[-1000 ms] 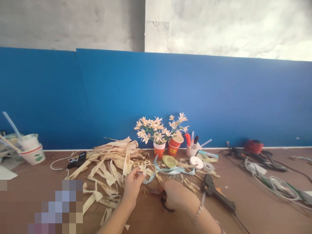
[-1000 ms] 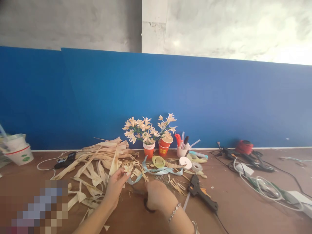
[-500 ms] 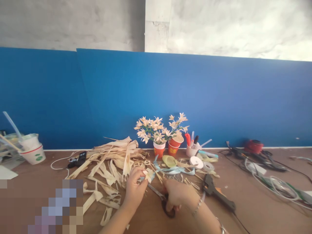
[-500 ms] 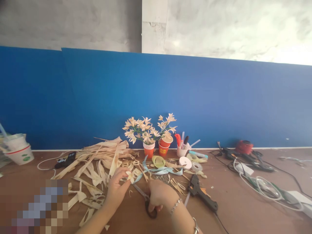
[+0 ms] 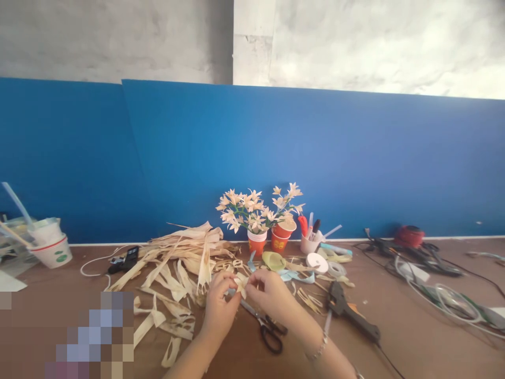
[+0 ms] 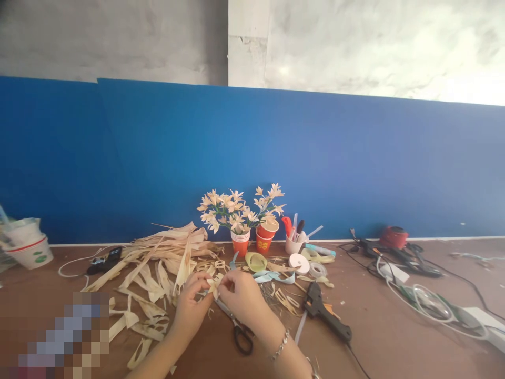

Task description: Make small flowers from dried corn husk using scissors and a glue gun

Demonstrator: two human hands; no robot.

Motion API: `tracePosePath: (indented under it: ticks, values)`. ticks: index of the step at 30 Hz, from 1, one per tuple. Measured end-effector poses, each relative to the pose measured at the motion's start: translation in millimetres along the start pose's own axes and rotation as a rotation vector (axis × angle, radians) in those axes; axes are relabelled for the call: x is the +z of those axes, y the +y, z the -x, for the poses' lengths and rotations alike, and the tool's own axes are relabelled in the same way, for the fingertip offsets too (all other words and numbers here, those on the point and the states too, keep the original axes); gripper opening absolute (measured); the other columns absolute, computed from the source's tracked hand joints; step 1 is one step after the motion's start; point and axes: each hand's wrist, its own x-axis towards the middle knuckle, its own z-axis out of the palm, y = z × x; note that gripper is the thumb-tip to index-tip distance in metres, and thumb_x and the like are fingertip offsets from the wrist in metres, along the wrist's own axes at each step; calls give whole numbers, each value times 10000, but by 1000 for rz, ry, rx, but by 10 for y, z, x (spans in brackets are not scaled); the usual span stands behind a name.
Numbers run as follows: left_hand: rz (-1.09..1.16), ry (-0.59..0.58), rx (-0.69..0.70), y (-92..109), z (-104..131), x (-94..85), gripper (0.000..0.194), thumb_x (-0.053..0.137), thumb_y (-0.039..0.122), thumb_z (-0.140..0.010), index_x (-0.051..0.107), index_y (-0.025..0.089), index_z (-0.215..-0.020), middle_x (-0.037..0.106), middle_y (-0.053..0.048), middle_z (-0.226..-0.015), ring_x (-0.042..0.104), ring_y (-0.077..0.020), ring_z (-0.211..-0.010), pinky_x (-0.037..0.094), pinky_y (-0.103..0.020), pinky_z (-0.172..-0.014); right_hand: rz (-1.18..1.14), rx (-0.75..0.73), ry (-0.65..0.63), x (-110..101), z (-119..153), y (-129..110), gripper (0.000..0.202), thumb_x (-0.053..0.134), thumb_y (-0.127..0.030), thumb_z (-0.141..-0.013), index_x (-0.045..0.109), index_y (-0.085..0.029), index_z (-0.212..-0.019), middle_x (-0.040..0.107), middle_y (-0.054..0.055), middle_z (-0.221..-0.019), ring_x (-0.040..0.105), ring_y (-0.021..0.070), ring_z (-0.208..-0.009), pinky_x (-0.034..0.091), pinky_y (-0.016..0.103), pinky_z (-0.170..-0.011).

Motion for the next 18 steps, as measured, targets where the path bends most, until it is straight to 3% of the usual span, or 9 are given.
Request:
tracePosePath:
  ticks: [4,7,14,18]
  values:
    - [28,-23,14,49,-6,-14,130,534,105,-675,549,208,-597,607,-34,-849,566,-209,-862,442,-323,-791,-377,253,-154,38,-35,26,108,515,-242,-684,511,-173,-602,415,-68,-449,339,74,-437,221,206,-449]
    - [47,-32,8,74,-6,-22,131,540,99,-664,532,208,-591,601,-30,-856,564,-207,-867,440,-324,-799,-544,377,-231,20,-50,39,132,558,-290,-654,508,-176,-611,403,-82,-419,298,58,-394,152,202,-425]
    - [38,-17,-18,24,-10,-9,122,543,112,-677,532,206,-599,595,-33,-862,565,-210,-870,442,-334,-802,-551,295,-128,-35,-104,141,212,595,-363,-646,517,-169,-611,437,-67,-472,345,57,-423,139,206,-417]
    - [25,-38,-22,0,-13,4,121,541,114,-676,546,210,-603,603,-37,-872,561,-221,-897,437,-347,-820,-514,185,-67,-8,-96,113,216,603,-354,-659,516,-167,-594,424,-72,-493,337,55,-459,213,199,-449]
